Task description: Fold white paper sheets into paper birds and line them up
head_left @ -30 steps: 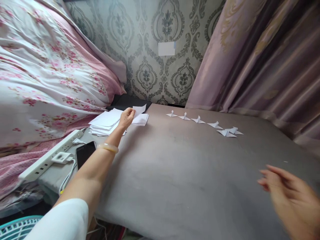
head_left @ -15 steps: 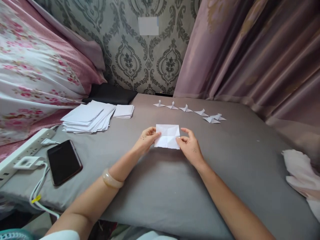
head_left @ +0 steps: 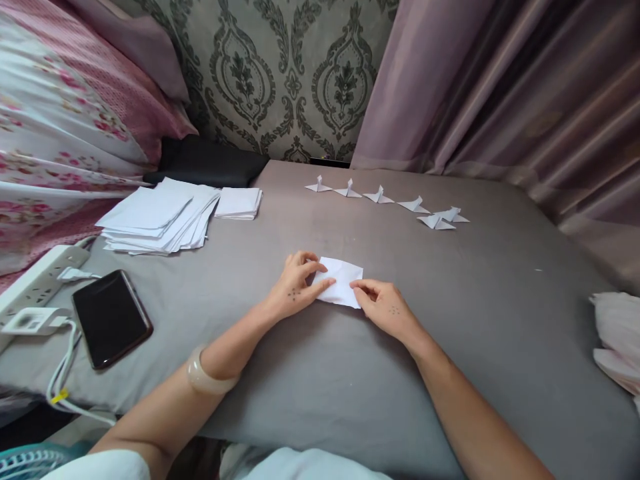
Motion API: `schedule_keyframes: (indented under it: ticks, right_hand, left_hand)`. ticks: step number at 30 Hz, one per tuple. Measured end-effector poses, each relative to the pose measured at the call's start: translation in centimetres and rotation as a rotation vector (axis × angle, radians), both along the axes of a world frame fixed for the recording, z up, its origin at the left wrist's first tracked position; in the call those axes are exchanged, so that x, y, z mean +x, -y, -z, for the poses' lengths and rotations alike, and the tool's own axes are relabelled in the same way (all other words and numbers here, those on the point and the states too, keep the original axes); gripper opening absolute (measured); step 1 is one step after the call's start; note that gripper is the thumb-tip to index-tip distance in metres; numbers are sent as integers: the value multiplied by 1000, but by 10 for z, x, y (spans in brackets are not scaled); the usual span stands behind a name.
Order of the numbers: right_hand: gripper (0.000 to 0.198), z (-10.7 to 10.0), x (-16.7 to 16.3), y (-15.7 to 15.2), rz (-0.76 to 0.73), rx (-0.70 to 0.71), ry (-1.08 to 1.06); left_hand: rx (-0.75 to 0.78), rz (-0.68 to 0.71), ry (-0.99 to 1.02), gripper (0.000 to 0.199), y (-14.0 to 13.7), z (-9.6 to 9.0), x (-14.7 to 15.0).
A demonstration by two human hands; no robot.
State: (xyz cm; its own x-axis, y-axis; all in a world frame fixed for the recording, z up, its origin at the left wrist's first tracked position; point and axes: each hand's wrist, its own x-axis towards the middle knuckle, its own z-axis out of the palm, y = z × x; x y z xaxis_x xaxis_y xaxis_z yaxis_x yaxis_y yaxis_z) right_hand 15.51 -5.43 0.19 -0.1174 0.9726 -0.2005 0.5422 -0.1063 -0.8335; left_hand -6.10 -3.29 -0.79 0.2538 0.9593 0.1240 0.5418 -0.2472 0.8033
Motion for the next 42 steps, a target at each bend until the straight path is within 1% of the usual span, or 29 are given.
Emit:
schedule_keyframes:
  ticks: [2, 4, 6, 8, 11, 12, 14, 16, 21, 24, 28, 32, 34, 36, 38, 40, 42]
  right_hand:
    - [34, -6, 1, -1, -5, -77, -31]
    - [35, -10, 2, -2, -16, -163, -71]
    - [39, -13, 5, -3, -25, -218, -97]
    - [44, -13, 10, -3, -40, -212, -82]
    - [53, -11, 17, -3, -91, -105, 33]
    - [51, -10, 18, -3, -109, -59, 89]
    - [41, -8, 18, -3, -111, 25, 194]
    - [32, -4, 14, -4, -63, 88, 263]
    - [35, 5, -1, -8, 108, 180, 401]
    - [33, 6, -7, -9, 153, 193, 505]
    - [29, 6, -10, -9, 169, 189, 608]
    - [23, 8, -8, -9, 176, 219, 609]
    - [19, 10, -5, -9, 175, 245, 586]
    - [16, 12, -4, -8, 171, 265, 567]
    - [14, 13, -3, -7, 156, 284, 560]
    - [12, 13, -4, -6, 127, 311, 556]
    - [13, 13, -5, -6, 107, 346, 544]
  left_hand:
    - [-32, 168, -98, 41, 3, -6, -2]
    - [-15, 255, -169, 48, 5, -8, -4]
    - [35, 268, -221, 39, 4, -6, -6]
    - [67, 244, -244, 27, 2, -3, -7]
    - [62, 148, -202, 16, -4, 1, -4]
    - [53, 108, -182, 16, -6, 2, -2]
    - [44, 34, -157, 24, -9, 4, 1]
    - [52, -21, -155, 26, -12, 6, 5]
    - [66, -117, -193, 21, -14, 9, 10]
    - [75, -143, -227, 20, -15, 12, 11]
    - [111, -129, -264, 20, -16, 15, 9]
    - [143, -121, -296, 14, -15, 18, 5]
    - [152, -120, -317, 15, -15, 18, 2]
    - [174, -95, -332, 18, -14, 17, 1]
    - [235, -35, -356, 19, -13, 15, 0]
    - [318, 80, -406, 25, -12, 13, 2]
    - [369, 218, -446, 27, -11, 10, 5]
